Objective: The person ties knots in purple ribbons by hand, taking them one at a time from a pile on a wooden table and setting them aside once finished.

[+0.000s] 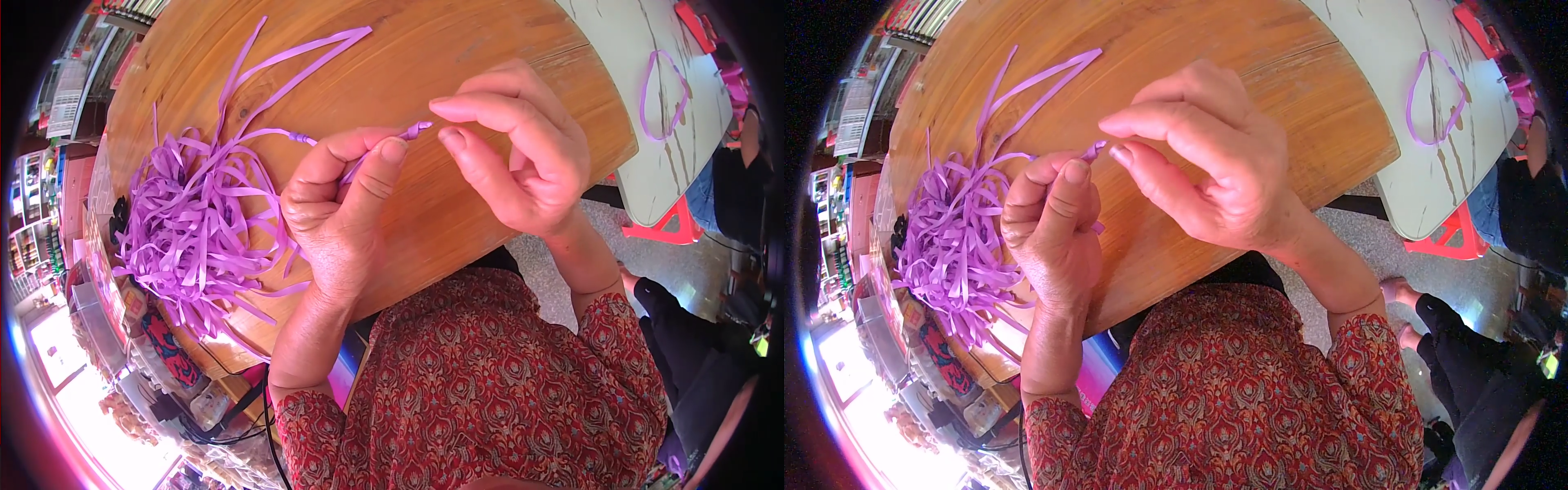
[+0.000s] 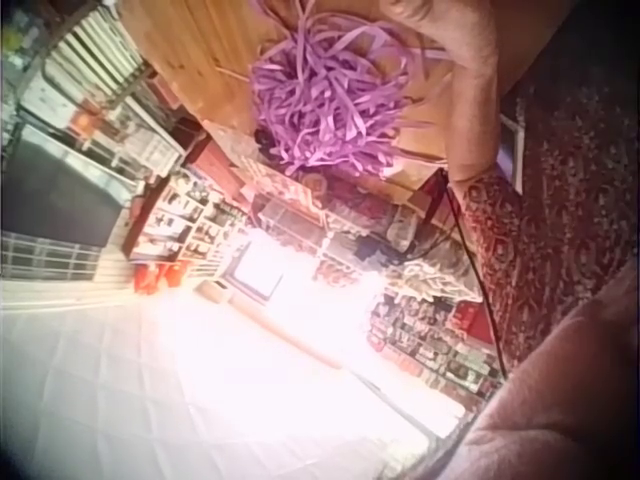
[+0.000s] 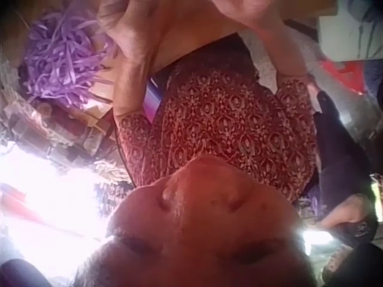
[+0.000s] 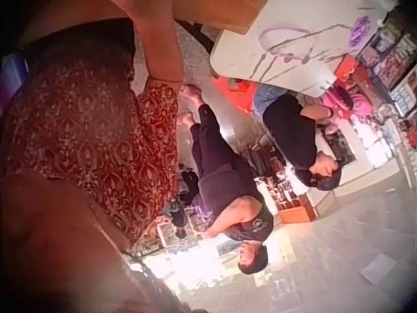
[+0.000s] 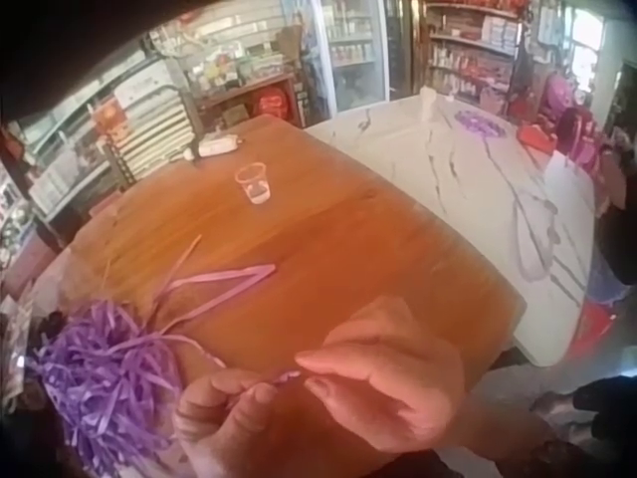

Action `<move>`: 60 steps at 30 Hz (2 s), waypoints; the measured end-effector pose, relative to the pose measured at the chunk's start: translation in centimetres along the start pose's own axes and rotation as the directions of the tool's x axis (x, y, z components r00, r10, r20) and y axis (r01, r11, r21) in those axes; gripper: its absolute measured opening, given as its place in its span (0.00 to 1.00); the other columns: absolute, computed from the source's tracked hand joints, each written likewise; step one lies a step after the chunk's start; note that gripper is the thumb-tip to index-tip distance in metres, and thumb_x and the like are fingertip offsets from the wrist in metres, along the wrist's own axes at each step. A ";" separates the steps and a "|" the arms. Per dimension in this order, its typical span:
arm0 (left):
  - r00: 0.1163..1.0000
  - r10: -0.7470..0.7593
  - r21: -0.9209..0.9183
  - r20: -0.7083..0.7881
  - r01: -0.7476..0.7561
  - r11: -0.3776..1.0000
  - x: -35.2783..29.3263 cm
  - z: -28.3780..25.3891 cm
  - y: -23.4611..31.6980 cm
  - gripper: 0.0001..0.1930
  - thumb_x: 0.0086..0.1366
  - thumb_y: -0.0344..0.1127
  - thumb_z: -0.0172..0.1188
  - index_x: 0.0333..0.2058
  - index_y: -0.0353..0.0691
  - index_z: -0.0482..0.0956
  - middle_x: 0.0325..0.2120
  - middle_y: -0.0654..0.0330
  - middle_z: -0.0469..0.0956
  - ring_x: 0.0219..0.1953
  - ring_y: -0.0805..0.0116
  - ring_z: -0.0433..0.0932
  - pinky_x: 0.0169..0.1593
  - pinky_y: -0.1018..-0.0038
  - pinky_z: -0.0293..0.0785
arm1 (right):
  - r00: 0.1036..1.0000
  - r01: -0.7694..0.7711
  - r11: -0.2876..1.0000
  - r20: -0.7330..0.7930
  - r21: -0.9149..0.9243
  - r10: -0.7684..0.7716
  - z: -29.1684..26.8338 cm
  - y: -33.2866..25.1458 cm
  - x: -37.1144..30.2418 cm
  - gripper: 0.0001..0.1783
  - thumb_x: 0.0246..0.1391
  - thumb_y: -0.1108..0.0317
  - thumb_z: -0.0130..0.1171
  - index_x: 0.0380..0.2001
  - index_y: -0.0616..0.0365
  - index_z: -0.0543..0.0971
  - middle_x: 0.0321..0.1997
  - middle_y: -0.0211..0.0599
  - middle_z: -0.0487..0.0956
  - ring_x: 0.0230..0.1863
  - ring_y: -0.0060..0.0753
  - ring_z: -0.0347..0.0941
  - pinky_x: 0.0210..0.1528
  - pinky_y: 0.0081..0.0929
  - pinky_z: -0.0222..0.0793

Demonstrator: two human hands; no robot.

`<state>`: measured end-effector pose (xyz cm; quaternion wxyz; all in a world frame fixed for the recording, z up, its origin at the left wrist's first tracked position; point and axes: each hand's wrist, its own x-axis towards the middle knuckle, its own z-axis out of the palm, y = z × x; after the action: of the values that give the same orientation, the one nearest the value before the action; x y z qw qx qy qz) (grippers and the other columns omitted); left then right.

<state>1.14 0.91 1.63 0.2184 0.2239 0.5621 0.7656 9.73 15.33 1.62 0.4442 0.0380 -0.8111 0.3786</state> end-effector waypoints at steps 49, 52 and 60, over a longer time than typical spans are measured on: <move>0.994 -0.071 0.225 0.087 0.050 0.973 -0.5 -0.4 0.4 0.03 0.58 0.23 0.61 0.32 0.34 0.78 0.21 0.74 0.72 0.22 0.91 0.63 0.25 0.92 0.56 | 0.955 0.218 0.967 0.230 -0.128 -0.185 -1.1 0.9 0.6 0.14 0.28 0.80 0.64 0.26 0.60 0.77 0.25 0.31 0.73 0.27 0.34 0.69 0.30 0.29 0.62; 0.997 -0.061 0.247 0.045 0.048 0.968 -0.6 0.4 0.5 0.03 0.58 0.23 0.60 0.32 0.34 0.78 0.19 0.75 0.70 0.20 0.92 0.61 0.24 0.92 0.54 | 0.954 0.225 0.956 0.244 -0.190 -0.176 -1.7 1.6 0.7 0.13 0.28 0.83 0.62 0.25 0.61 0.75 0.24 0.33 0.73 0.27 0.35 0.69 0.30 0.29 0.63; 0.993 -0.107 0.254 0.041 0.093 0.963 -0.6 -0.2 0.4 0.02 0.58 0.24 0.60 0.32 0.34 0.78 0.18 0.76 0.70 0.19 0.92 0.60 0.22 0.91 0.53 | 0.969 0.097 0.995 0.232 -0.026 -0.088 -4.5 1.6 0.8 0.15 0.35 0.78 0.64 0.33 0.67 0.78 0.31 0.43 0.75 0.32 0.39 0.70 0.33 0.28 0.65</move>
<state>1.49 0.28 1.87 0.2415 0.2418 0.6592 0.6698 11.71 19.59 2.72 0.3647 0.1112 -0.8614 0.3355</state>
